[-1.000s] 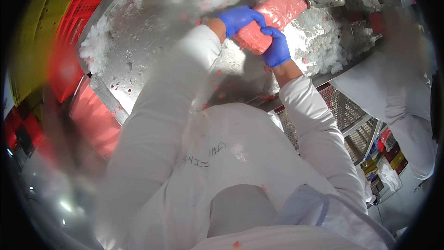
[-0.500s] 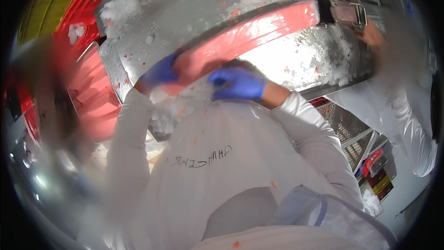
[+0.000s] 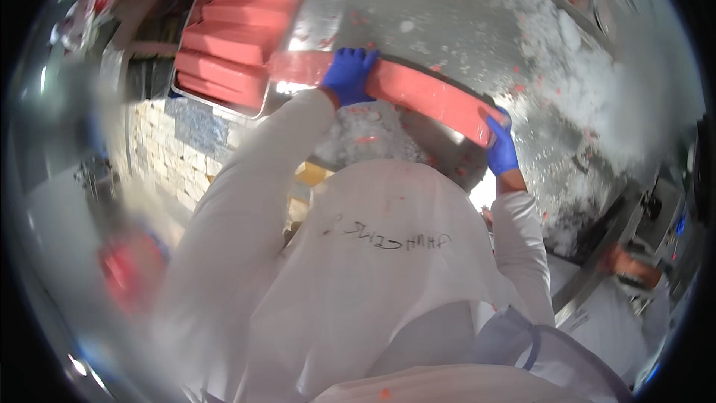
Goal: The person repeatedly picks up pink fish fillets, places them on a metal surface, and runs them through a slicing machine. The resulting slices are collected in a metal tray. The person also handles ice and scrapes the work surface between cycles.
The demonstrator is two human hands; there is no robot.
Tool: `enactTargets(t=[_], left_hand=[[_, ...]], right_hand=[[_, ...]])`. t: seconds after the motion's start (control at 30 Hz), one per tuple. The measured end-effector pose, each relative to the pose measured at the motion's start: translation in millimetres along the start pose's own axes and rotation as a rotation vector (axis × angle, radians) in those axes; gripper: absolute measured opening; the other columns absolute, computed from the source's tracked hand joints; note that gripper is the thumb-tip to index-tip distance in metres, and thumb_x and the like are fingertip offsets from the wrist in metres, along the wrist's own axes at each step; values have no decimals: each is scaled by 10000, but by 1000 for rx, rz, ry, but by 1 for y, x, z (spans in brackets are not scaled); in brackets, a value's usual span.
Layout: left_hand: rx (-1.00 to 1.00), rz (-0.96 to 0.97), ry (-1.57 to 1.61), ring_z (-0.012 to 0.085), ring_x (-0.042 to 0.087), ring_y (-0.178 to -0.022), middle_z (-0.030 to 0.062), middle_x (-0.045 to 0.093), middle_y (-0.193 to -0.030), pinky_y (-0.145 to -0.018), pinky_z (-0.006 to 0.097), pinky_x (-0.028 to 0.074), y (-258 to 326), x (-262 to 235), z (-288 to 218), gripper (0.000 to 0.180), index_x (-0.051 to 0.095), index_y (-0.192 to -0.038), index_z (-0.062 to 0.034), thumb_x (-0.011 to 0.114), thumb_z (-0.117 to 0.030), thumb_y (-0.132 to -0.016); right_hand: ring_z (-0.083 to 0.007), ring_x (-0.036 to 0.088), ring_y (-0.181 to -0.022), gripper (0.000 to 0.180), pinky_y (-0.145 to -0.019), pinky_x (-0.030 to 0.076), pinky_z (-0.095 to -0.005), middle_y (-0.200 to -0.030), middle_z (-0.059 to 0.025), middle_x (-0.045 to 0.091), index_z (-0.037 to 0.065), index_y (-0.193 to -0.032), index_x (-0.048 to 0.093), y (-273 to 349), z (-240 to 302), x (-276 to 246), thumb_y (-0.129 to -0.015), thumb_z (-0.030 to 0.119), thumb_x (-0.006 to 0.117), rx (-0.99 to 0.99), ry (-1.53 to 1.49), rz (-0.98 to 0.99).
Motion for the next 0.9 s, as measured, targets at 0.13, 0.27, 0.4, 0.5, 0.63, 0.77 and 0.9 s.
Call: enactTargets(t=[0.13,0.27,0.4,0.5,0.63,0.77,0.9], left_hand=[[3,55,-88,378,592,-1153,157,620,-1215,-1037,487,420,12,-6,7,991,512,-1444,-106,884,-559,-646],[60,86,-135,367,577,-1202,155,606,-1275,-1078,512,395,26,6,1,1008,498,-1482,-119,852,-592,-666],[99,149,-243,373,510,-1346,164,544,-1443,-1177,559,323,28,3,-8,1062,439,-1560,-140,829,-611,-691],[42,-70,-362,390,414,-1464,163,455,-1579,-1243,593,241,41,6,-6,1144,379,-1609,-152,852,-605,-671],[208,-267,218,414,313,-1542,149,369,-1665,-1271,632,171,75,-44,-56,1175,331,-1638,-160,882,-525,-666],[88,-467,391,432,328,-1525,116,456,-1611,-1235,682,193,108,-80,-86,921,457,-1579,-186,825,-399,-762],[-234,-508,-51,421,335,-1525,56,490,-1593,-1168,778,193,113,-118,0,678,581,-1481,-295,770,-332,-831]], right_hand=[[-225,657,-1149,621,-995,536,-372,-1232,-81,673,46,-1404,559,33,-54,-8,-852,173,814,268,62,1],[-226,658,-1133,677,-988,532,-404,-1215,-76,669,67,-1416,545,79,-50,-23,-843,258,849,34,372,-161],[-243,672,-1069,618,-952,552,-414,-1183,-82,675,49,-1367,558,109,-103,-38,-854,286,809,563,50,-23],[-219,649,-806,321,-770,539,-362,-957,-67,670,8,-1073,630,111,-89,-7,-811,194,634,674,14,194],[-173,544,-630,159,-594,437,-301,-817,-59,600,40,-897,583,89,-72,71,-774,142,576,620,198,372],[-174,640,-863,466,-742,519,-285,-978,-51,634,29,-1159,618,109,-14,246,-694,13,640,442,114,550],[-166,627,-1046,708,-909,506,-297,-1140,-51,649,19,-1391,566,125,16,251,-688,11,650,151,489,491]])
Point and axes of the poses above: each hand's wrist, its own y-axis away from the middle knuckle, its own x-axis out of the palm, z = x × y, the point moved 8 cm from there along -y, towards the middle knuckle
